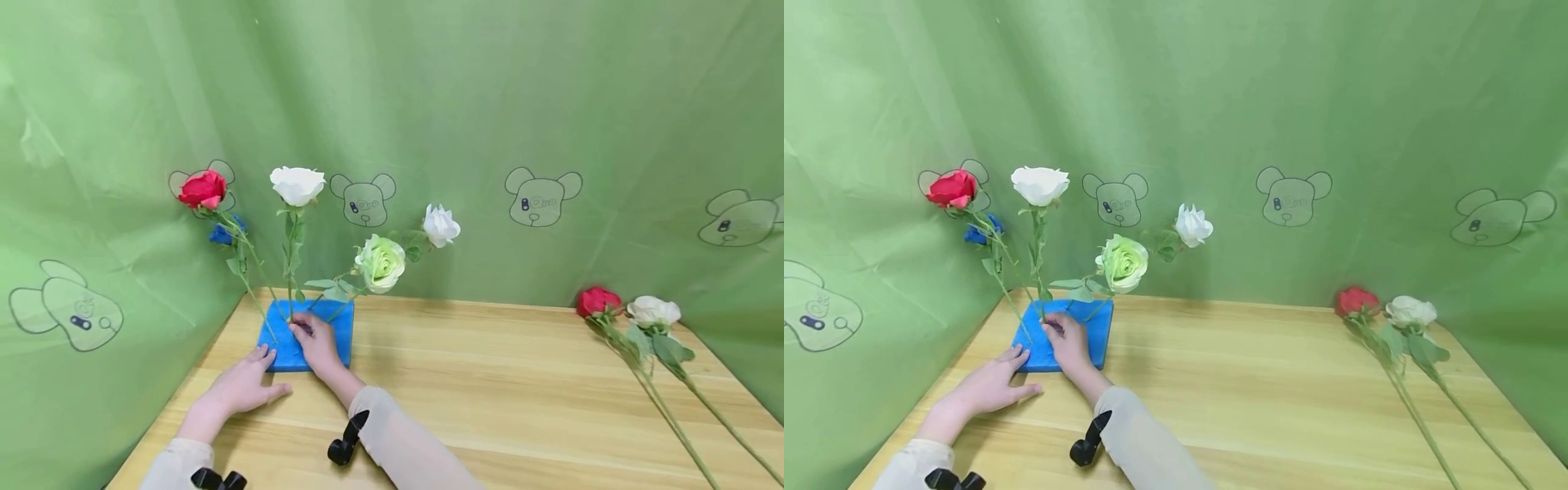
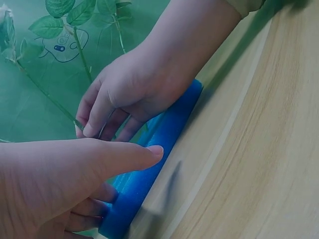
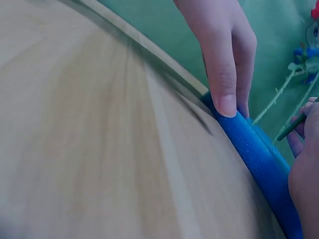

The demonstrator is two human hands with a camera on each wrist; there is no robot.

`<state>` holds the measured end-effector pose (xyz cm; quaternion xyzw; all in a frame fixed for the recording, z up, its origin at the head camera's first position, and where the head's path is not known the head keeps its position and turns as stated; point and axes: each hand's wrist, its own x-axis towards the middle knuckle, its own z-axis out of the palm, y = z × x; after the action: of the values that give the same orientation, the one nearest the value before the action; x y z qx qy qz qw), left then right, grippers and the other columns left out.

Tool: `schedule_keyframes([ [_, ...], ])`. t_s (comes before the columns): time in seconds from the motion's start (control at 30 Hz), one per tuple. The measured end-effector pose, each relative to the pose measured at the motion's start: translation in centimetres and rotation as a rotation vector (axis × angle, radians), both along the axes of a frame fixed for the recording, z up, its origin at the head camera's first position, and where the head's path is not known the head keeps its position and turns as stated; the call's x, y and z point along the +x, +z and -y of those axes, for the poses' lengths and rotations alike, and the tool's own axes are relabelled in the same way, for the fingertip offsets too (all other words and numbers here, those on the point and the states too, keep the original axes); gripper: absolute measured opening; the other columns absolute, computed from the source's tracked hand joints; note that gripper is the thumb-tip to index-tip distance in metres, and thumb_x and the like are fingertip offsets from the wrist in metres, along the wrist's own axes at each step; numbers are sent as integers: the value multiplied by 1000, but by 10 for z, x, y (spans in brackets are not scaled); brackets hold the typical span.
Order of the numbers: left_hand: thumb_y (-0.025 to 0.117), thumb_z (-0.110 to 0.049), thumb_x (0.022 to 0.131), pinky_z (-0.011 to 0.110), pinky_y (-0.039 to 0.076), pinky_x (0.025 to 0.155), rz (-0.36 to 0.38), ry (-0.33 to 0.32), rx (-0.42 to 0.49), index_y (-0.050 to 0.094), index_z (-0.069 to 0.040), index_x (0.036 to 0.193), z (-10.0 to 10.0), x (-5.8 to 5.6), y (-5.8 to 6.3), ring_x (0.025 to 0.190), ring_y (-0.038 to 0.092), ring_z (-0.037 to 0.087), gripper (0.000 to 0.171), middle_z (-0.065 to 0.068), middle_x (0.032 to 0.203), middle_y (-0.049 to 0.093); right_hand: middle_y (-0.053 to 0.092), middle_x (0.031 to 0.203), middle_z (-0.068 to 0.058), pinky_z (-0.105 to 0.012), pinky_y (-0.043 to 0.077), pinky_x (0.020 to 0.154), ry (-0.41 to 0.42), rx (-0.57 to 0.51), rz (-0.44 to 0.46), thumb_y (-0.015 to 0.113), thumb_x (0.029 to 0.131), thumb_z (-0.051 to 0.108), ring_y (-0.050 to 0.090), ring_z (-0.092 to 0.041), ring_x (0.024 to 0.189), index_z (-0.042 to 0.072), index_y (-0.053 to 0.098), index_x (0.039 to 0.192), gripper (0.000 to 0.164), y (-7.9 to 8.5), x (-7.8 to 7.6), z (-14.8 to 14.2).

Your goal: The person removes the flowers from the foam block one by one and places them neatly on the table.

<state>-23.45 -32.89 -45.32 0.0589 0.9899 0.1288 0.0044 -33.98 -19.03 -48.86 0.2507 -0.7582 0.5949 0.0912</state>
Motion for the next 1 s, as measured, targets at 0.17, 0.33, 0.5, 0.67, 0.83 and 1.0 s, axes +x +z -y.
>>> schedule_keyframes([
  [0.17, 65, -59, 84, 62, 39, 107, 5, -7, -4, 46, 8, 140, -3, 2, -1, 137, 38, 50, 89, 33, 150, 35, 75, 101, -6, -18, 55, 81, 44, -11, -22, 62, 96, 20, 69, -14, 94, 8, 72, 105, 18, 4, 14, -7],
  [0.33, 65, -59, 84, 62, 41, 106, -6, -7, 2, 46, 9, 139, -3, 2, -1, 135, 40, 50, 90, 34, 149, 36, 75, 102, -6, -17, 55, 83, 81, -24, -22, 62, 95, 21, 70, -11, 95, 9, 72, 106, 18, 14, 27, -14],
  [0.5, 65, -59, 84, 63, 43, 103, -17, -12, -12, 45, 9, 140, 2, -1, -2, 134, 41, 51, 90, 34, 149, 35, 75, 103, -5, -17, 55, 84, 121, -43, 9, 63, 95, 21, 70, -9, 95, 11, 72, 106, 18, 28, 41, -20],
  [0.67, 65, -58, 84, 64, 43, 102, -13, -4, -12, 44, 8, 141, 4, 0, 1, 133, 41, 52, 89, 34, 149, 35, 74, 103, -8, -17, 55, 83, 197, -117, 31, 63, 95, 20, 70, -10, 95, 10, 71, 105, 16, 39, 56, -31],
  [0.83, 65, -58, 85, 64, 42, 102, -2, -5, -16, 44, 8, 141, 1, 1, 2, 133, 41, 53, 89, 34, 150, 35, 70, 104, -18, -22, 57, 87, 288, -222, 30, 61, 96, 12, 69, -21, 99, 2, 68, 104, 15, 46, 72, -48],
  [1.0, 66, -57, 84, 63, 41, 104, -5, -6, -12, 45, 9, 140, -2, 1, 1, 133, 40, 53, 89, 34, 149, 35, 69, 103, -24, -28, 59, 88, 313, -250, 31, 61, 95, 8, 70, -24, 97, -4, 65, 103, 16, 46, 86, -69],
])
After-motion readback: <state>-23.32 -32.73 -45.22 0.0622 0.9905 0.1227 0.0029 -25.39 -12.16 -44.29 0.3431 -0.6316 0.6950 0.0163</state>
